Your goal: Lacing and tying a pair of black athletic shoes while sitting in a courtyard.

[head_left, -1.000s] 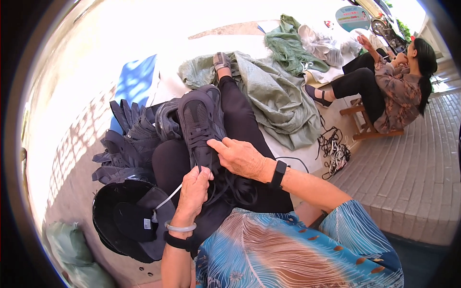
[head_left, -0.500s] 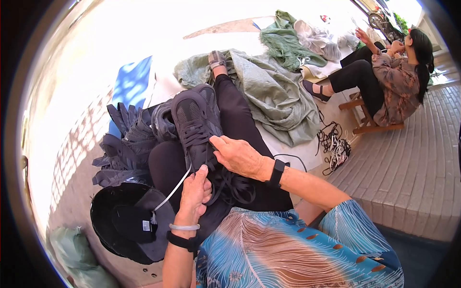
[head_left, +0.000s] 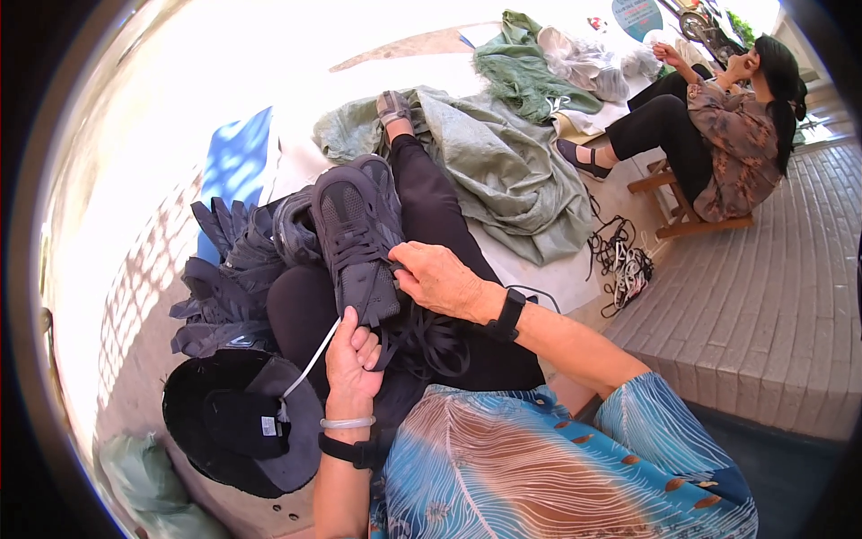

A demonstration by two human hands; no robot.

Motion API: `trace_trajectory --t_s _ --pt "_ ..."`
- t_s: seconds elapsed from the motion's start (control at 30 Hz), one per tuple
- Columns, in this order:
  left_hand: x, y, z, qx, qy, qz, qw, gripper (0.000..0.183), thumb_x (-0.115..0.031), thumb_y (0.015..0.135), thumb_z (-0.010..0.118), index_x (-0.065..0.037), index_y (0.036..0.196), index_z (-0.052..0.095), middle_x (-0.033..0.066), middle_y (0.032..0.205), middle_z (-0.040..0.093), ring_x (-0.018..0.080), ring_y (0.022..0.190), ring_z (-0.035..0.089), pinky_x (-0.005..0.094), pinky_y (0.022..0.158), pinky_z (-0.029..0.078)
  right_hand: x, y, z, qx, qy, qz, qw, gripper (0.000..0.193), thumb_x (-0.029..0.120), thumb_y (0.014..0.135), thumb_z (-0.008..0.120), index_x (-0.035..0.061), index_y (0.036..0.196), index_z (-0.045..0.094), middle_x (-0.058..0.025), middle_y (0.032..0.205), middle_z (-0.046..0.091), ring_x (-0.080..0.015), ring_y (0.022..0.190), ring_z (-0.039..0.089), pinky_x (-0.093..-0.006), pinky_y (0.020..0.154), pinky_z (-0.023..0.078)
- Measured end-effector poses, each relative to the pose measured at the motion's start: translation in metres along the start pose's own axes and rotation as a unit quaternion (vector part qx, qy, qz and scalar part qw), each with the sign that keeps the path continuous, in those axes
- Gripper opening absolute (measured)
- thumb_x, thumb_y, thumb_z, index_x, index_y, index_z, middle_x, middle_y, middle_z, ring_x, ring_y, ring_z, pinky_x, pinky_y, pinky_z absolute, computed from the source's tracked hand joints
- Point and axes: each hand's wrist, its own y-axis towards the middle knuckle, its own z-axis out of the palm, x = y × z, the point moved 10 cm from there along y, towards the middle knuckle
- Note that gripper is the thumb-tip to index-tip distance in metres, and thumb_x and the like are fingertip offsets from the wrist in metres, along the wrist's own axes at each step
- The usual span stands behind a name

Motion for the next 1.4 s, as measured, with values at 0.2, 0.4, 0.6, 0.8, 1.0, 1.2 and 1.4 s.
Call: trace_trajectory --t_s 0.2,0.4,0.6,0.8,1.0,1.2,1.4 --pt "-0.004 -0.008 0.010 0.029 -0.010 -0.027 0.999 0.027 -0.027 0.095 0.055 -0.014 0.074 0.043 -0.0059 0.050 0.035 0.0051 0.036 0.029 0.0202 0.032 0.024 0.003 -0.004 0.004 0.018 -0.027 0.044 0.999 0.028 0.008 0.080 0.063 -0.0007 0.105 0.052 -0.0179 0.089 0.055 -0.0379 0.081 0.059 -0.0427 0.070 0.049" --pt "-0.019 -0.028 0.001 -0.019 0.137 0.026 0.990 0.024 -0.028 0.096 0.052 -0.007 0.084 0.053 -0.0067 0.052 0.035 0.0025 0.037 0.027 0.0185 0.033 0.023 0.023 0.001 -0.016 0.015 -0.061 0.040 0.997 0.031 0.009 0.080 0.065 0.0021 0.107 0.052 -0.0146 0.091 0.052 -0.0357 0.080 0.060 -0.0401 0.068 0.050" --pt "-0.035 -0.061 0.007 -0.003 0.309 0.104 0.945 0.024 -0.026 0.097 0.049 -0.006 0.085 0.054 -0.0084 0.054 0.033 -0.0004 0.042 0.026 0.0173 0.037 0.020 0.039 -0.002 -0.013 0.039 -0.065 -0.012 0.997 0.026 0.007 0.078 0.066 0.0039 0.102 0.055 -0.0115 0.094 0.051 -0.0312 0.078 0.061 -0.0370 0.067 0.051" --pt "-0.026 -0.087 0.063 0.116 0.375 0.072 0.917 0.026 -0.028 0.098 0.049 -0.005 0.088 0.059 -0.0098 0.057 0.034 -0.0012 0.046 0.027 0.0161 0.041 0.021 0.083 -0.004 0.011 0.080 -0.149 -0.160 0.973 0.014 0.011 0.077 0.065 0.0068 0.090 0.061 -0.0066 0.098 0.053 -0.0228 0.084 0.058 -0.0339 0.073 0.046" --pt "-0.097 -0.112 0.061 0.070 0.275 0.276 0.918 0.026 -0.025 0.098 0.049 -0.003 0.088 0.059 0.0022 0.082 0.054 0.0101 0.067 0.053 0.0255 0.065 0.047 0.046 0.014 -0.062 0.057 0.221 0.130 0.965 0.013 0.010 0.087 0.053 0.0026 0.086 0.064 -0.0072 0.068 0.059 -0.0195 0.063 0.058 -0.0285 0.061 0.045" --pt "-0.148 -0.169 0.048 0.088 0.165 0.378 0.907 0.028 -0.025 0.100 0.042 -0.002 0.090 0.056 0.0147 0.119 0.053 0.0227 0.112 0.053 0.0346 0.093 0.044 -0.019 0.006 -0.197 -0.177 0.489 0.187 0.834 0.021 0.017 0.096 0.050 0.0000 0.090 0.061 0.0063 0.056 0.041 -0.0040 0.043 0.035 -0.0224 0.041 0.035" --pt "-0.216 -0.277 0.048 0.274 0.124 0.466 0.832 0.024 -0.017 0.101 0.036 0.001 0.105 0.051 0.0206 0.144 0.033 0.0363 0.138 0.024 0.0480 0.116 0.018 -0.074 -0.035 -0.334 -0.386 0.493 0.108 0.772 0.025 0.021 0.099 0.044 -0.0009 0.097 0.056 0.0052 0.056 0.030 -0.0049 0.043 0.026 -0.0217 0.036 0.023"
